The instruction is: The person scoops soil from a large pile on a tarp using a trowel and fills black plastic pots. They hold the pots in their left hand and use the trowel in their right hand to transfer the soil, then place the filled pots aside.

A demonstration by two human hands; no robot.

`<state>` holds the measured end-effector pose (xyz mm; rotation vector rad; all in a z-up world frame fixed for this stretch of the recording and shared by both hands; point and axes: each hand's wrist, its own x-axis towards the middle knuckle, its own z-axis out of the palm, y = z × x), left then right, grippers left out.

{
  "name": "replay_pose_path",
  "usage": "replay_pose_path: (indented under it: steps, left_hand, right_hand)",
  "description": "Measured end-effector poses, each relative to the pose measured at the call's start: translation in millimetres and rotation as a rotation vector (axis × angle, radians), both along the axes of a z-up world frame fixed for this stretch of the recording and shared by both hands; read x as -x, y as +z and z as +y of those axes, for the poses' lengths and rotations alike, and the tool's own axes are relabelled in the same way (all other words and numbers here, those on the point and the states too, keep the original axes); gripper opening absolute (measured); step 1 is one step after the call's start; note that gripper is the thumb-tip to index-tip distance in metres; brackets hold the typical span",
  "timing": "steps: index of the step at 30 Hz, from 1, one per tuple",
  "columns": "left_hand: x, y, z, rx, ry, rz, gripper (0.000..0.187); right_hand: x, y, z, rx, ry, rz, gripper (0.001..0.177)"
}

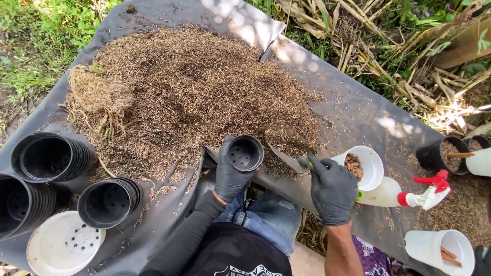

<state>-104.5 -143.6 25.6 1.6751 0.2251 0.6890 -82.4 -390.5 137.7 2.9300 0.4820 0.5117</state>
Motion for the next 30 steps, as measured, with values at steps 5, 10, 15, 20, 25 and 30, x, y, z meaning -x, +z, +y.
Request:
replay_pose_path:
  steps: [5, 10, 15, 20, 25, 30]
  left_hand:
    - [-11.3, -13.2, -4.7, -0.087, -0.037, -0.017, 0.107]
    - [-13.9, -25.3, 0.3, -0.198, -0.027, -0.036, 0.101]
    - [-13.4, -20.0, 3.5, -0.124, -0.14, -0.148, 0.101]
    - [-12.7, -25.9, 2.3, -0.138, -0.103, -0.133, 0.101]
    - [-10.4, -35.6, 2.7, -0.175, -0.075, -0.124, 0.101]
    - [-9.8, -53.2, -6.7, -0.067, -0.004, -0.076, 0.114]
  right_hand:
    - [-1.5, 23.4, 6.1, 0.018, 0.078, -0.018, 0.038]
    - [-15.0, 27.1, 19.1, 0.208, 0.202, -0.084, 0.036]
    - [-27.8, 35.6, 45.2, 0.278, 0.321, -0.075, 0.035]
    - [-22.3, 69.3, 69.2, 0.425, 0.299, -0.106, 0.035]
    - [-30.2, 73.7, 38.5, 0.402, 0.218, -0.112, 0.031]
    - [7.7, 106.3, 24.8, 0.416, 0.071, 0.117, 0.027]
